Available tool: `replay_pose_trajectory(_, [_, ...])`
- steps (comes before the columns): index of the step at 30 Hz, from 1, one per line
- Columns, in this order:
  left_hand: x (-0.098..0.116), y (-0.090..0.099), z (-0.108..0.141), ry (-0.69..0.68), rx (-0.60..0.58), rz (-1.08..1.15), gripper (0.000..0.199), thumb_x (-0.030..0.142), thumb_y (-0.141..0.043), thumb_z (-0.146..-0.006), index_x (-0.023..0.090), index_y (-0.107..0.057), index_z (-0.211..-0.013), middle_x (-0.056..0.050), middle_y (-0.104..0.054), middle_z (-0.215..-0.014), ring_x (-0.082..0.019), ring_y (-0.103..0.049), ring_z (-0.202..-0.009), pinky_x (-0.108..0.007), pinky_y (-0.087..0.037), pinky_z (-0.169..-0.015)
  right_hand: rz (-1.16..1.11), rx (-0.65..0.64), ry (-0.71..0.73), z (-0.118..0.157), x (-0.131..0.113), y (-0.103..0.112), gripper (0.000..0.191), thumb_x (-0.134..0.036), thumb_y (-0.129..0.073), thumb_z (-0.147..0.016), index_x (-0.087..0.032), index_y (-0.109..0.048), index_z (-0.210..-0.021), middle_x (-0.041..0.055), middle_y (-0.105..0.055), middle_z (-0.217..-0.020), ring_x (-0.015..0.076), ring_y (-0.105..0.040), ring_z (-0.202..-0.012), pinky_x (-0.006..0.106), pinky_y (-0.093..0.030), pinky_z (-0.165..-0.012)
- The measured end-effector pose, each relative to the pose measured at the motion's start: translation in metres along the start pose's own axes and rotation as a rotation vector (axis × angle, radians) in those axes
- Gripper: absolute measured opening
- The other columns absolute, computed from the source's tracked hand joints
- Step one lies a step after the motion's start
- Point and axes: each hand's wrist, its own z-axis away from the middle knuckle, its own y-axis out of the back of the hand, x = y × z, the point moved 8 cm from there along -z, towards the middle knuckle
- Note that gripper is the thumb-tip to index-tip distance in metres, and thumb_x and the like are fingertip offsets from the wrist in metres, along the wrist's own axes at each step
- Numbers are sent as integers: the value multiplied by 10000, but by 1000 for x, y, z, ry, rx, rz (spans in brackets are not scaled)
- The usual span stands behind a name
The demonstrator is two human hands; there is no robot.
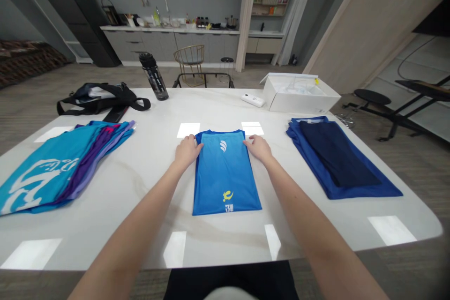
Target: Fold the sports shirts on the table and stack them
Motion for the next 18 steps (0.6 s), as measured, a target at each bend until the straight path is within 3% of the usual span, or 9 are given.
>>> replay_pose_trajectory(2, [2, -4, -16, 29, 40, -11, 557, 526, -533, -918, 133, -534, -1312, -242, -591, -1335, -381, -562, -1244, -462, -462, -948, -14, 13, 6, -13, -7, -5, 532, -587, -607, -898, -168, -655, -1221, 153, -694, -1190, 258, -659, -1061, 306, -464, -823])
replay_pose_trajectory(4, [4, -14, -30, 59, -22, 13, 599, 565, -590, -876, 131, -557, -1288, -253, -585, -1340, -403, -545, -1268, -477, -451, -962, -33, -14, 24, -23, -14, -11, 585, -617, -661, -842, -167, -658, -1215, 155, -688, -1212, 265, -653, -1081, 303, -464, -825])
replay_pose_trajectory(7, [6, -27, -49, 95, -151, 131, 571, 523, -715, -785, 143, -615, -1199, -207, -662, -1247, -361, -621, -1163, -409, -467, -904, -74, -80, -15, -37, -18, -20, 528, -553, -748, -774, -182, -676, -1143, 131, -711, -1164, 270, -660, -1052, 305, -461, -798])
replay_pose_trajectory(10, [9, -31, -60, 88, -197, 261, 391, 404, -779, -705, 143, -687, -982, -137, -741, -1027, -295, -680, -963, -331, -471, -780, -141, -105, -49, -46, -19, -26, 315, -412, -779, -749, -184, -688, -947, 99, -736, -996, 249, -672, -938, 295, -452, -749])
replay_pose_trajectory(13, [16, -30, -63, 33, -175, 317, 244, 369, -738, -722, 167, -695, -851, -74, -743, -894, -250, -676, -876, -302, -465, -737, -216, -88, 15, -45, -22, -24, 180, -295, -730, -770, -190, -653, -895, 56, -724, -910, 201, -658, -846, 263, -443, -705])
replay_pose_trajectory(18, [48, -21, -55, -198, -61, 593, 247, 340, -645, -779, 190, -687, -972, -31, -730, -945, -212, -655, -914, -304, -483, -827, -383, -31, 85, -23, -13, -6, 169, -294, -610, -838, -222, -579, -988, 8, -701, -868, 178, -622, -776, 257, -458, -668])
